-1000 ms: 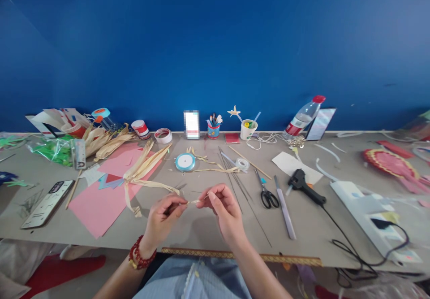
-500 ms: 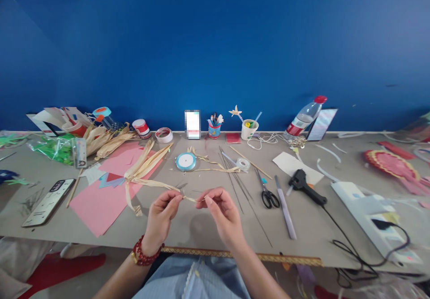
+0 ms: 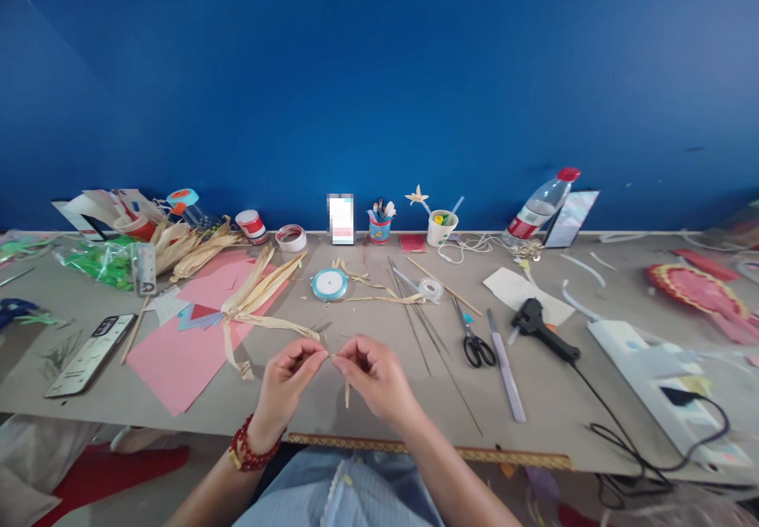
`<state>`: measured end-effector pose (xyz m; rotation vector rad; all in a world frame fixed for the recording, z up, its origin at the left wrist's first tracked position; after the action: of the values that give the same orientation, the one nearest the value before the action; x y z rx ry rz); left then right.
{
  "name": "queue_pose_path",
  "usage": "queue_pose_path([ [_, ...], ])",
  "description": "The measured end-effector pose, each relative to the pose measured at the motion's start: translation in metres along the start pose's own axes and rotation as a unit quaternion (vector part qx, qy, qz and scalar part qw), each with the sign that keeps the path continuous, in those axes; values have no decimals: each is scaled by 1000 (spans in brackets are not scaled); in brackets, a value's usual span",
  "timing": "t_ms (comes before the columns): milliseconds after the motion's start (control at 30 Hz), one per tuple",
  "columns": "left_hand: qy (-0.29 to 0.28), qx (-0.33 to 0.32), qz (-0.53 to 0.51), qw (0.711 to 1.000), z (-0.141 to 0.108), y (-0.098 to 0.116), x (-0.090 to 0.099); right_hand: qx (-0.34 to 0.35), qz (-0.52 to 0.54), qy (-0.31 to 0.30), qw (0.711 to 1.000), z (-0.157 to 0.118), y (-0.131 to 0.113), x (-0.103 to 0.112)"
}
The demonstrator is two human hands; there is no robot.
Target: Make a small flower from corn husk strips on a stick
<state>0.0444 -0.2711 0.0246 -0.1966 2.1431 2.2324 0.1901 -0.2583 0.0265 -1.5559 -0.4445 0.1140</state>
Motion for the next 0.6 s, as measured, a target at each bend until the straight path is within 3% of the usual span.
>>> queue_pose_path([
  [167, 4, -17, 12, 1000, 0, 3, 3, -10, 48, -9, 999, -3, -1, -2],
  [333, -53, -123, 82, 988, 1, 22, -5, -28, 104, -28, 994, -4, 1, -5],
  [500, -89, -280, 230, 928, -11, 44, -17, -44, 147, -11, 988, -3, 6, -5],
  [600, -87, -331, 303, 889, -18, 50, -24, -58, 150, -16, 987, -4, 6, -7],
])
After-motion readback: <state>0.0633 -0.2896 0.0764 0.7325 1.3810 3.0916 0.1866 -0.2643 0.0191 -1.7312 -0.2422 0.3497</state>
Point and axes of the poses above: each hand's wrist, its own z-axis towards the middle knuckle, its own x-axis out of the back of the hand, y = z × x, the point moved 9 cm from there along z, towards the middle knuckle, and after that the axes turned 10 degrees about -z, right-handed, at the moved point
